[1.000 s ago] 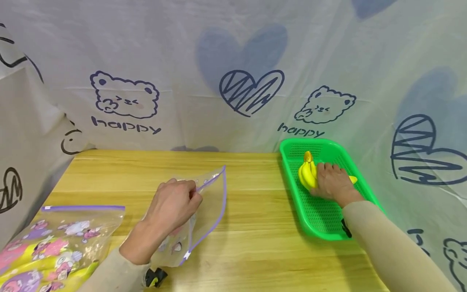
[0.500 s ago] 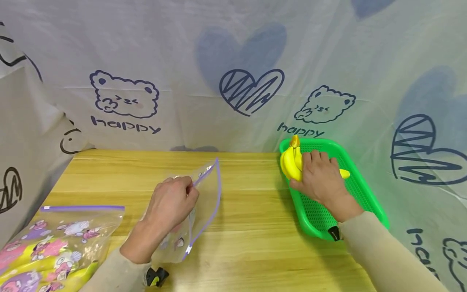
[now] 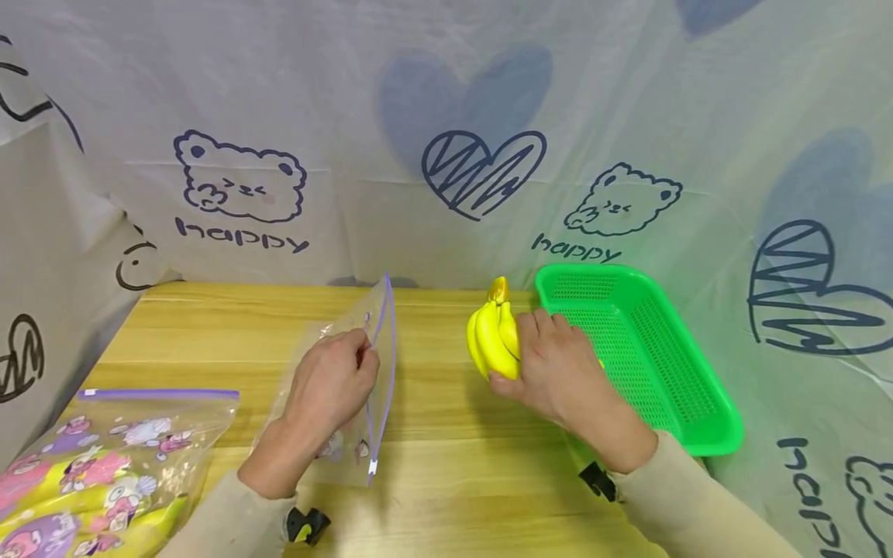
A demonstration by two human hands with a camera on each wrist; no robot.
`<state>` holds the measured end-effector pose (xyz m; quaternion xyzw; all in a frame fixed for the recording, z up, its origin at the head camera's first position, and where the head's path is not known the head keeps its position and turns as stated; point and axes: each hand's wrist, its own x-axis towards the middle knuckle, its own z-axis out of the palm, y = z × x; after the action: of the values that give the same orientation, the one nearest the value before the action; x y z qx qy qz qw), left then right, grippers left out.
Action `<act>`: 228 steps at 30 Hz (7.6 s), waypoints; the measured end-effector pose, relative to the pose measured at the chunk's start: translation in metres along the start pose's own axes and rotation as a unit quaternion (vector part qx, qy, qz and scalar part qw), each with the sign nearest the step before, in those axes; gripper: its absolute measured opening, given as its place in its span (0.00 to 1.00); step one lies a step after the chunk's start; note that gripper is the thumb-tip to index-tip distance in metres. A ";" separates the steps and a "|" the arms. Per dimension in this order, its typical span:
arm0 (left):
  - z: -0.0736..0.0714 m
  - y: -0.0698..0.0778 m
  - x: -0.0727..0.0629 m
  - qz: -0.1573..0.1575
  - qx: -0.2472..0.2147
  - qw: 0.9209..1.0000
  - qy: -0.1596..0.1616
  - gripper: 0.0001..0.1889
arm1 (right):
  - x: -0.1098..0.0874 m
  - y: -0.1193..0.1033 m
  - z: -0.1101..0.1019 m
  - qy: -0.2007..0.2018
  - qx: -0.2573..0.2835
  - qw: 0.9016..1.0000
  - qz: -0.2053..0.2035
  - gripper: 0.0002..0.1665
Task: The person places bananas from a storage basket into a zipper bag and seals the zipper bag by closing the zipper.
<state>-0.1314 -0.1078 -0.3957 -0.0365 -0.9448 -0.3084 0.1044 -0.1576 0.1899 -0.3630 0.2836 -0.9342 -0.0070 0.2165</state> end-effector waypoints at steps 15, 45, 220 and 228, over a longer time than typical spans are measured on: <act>0.021 0.005 -0.002 0.005 -0.068 0.993 -0.092 0.09 | 0.004 -0.074 -0.031 -0.070 0.133 0.987 -0.053 0.37; 0.027 0.022 -0.018 0.129 -0.013 0.990 -0.047 0.06 | 0.016 -0.046 0.011 -0.290 0.301 0.890 0.180 0.29; -0.008 0.032 -0.018 -0.093 -0.270 0.954 -0.093 0.15 | 0.027 -0.039 -0.009 -0.025 0.363 0.922 0.134 0.22; -0.011 0.036 -0.018 -0.039 -0.261 0.962 -0.066 0.15 | 0.025 -0.040 -0.013 -0.147 0.278 0.942 0.115 0.14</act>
<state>-0.1075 -0.0854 -0.3699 -0.0460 -0.8373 -0.5446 0.0163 -0.1500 0.1439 -0.3465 0.2186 -0.9467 0.2364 -0.0115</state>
